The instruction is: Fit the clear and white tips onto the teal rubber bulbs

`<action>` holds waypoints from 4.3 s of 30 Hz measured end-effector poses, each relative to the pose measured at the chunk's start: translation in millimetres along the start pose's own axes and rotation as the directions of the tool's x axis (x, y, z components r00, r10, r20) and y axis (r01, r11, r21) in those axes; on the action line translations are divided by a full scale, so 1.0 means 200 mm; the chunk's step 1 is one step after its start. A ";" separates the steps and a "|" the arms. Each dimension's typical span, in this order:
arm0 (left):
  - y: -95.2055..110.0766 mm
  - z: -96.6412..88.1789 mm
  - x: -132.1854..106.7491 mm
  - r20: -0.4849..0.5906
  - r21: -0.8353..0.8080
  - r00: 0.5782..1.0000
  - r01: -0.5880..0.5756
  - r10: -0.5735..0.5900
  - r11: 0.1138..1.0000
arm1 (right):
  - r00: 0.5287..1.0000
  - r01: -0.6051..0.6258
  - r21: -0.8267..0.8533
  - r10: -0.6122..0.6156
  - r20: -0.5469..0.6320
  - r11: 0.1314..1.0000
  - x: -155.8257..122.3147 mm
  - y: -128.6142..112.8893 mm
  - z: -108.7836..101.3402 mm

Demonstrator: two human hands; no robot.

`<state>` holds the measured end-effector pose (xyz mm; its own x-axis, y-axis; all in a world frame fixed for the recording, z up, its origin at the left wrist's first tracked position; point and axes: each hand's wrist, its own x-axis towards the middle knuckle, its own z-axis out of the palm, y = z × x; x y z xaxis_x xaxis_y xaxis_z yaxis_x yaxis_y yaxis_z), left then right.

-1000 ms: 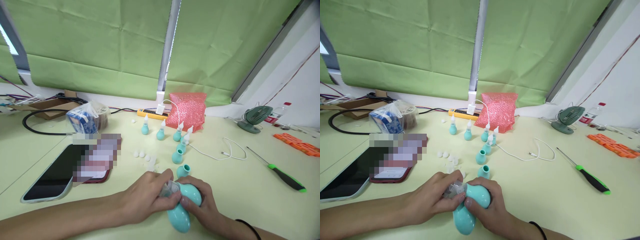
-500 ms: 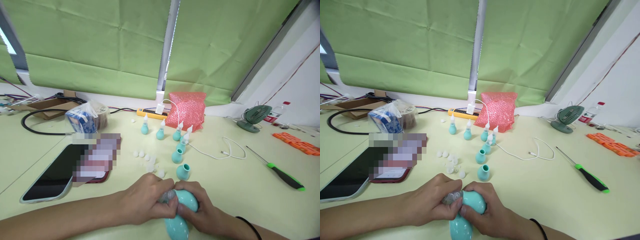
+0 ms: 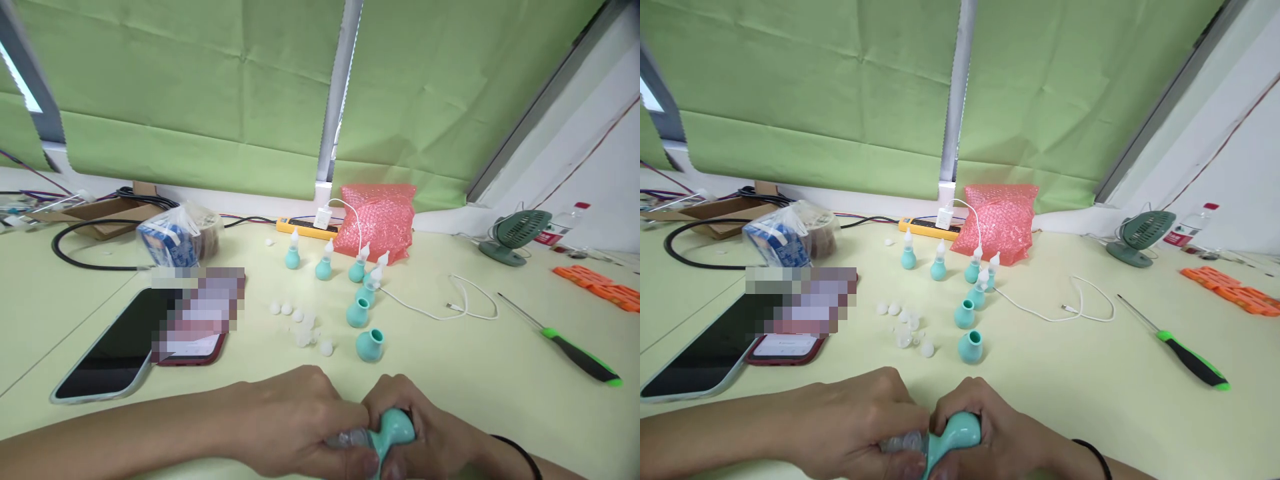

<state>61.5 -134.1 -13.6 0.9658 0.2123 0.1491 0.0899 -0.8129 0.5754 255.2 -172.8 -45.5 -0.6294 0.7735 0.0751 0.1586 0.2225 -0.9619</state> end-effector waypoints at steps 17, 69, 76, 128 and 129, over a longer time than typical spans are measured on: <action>-0.10 0.00 0.01 -0.426 0.085 0.890 0.215 -0.160 0.973 | 0.962 -0.053 0.511 0.181 -0.203 0.858 0.10 0.08 0.04; -0.30 -0.24 -0.01 -0.277 0.624 0.792 0.579 -0.544 0.525 | 0.895 0.388 -0.564 -0.444 0.042 0.729 0.04 0.08 0.05; -0.43 -0.21 0.02 -0.485 0.536 0.737 0.676 -0.472 0.505 | 0.885 0.408 -0.537 -0.465 0.033 0.738 0.05 0.07 0.06; -0.33 -0.20 0.00 -0.508 0.643 0.782 0.623 -0.360 0.446 | 0.795 -0.222 -0.324 -0.022 -0.606 0.920 0.17 0.27 -0.54; -0.33 -0.20 0.00 -0.510 0.642 0.781 0.625 -0.361 0.444 | 0.823 -0.223 -0.338 -0.009 -0.568 0.914 0.16 0.26 -0.56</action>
<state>46.1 -57.8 -19.7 0.5975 0.7359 0.3186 0.7996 -0.5767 -0.1676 327.6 -69.4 -64.3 -0.0876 0.9716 0.2199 0.5426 0.2316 -0.8074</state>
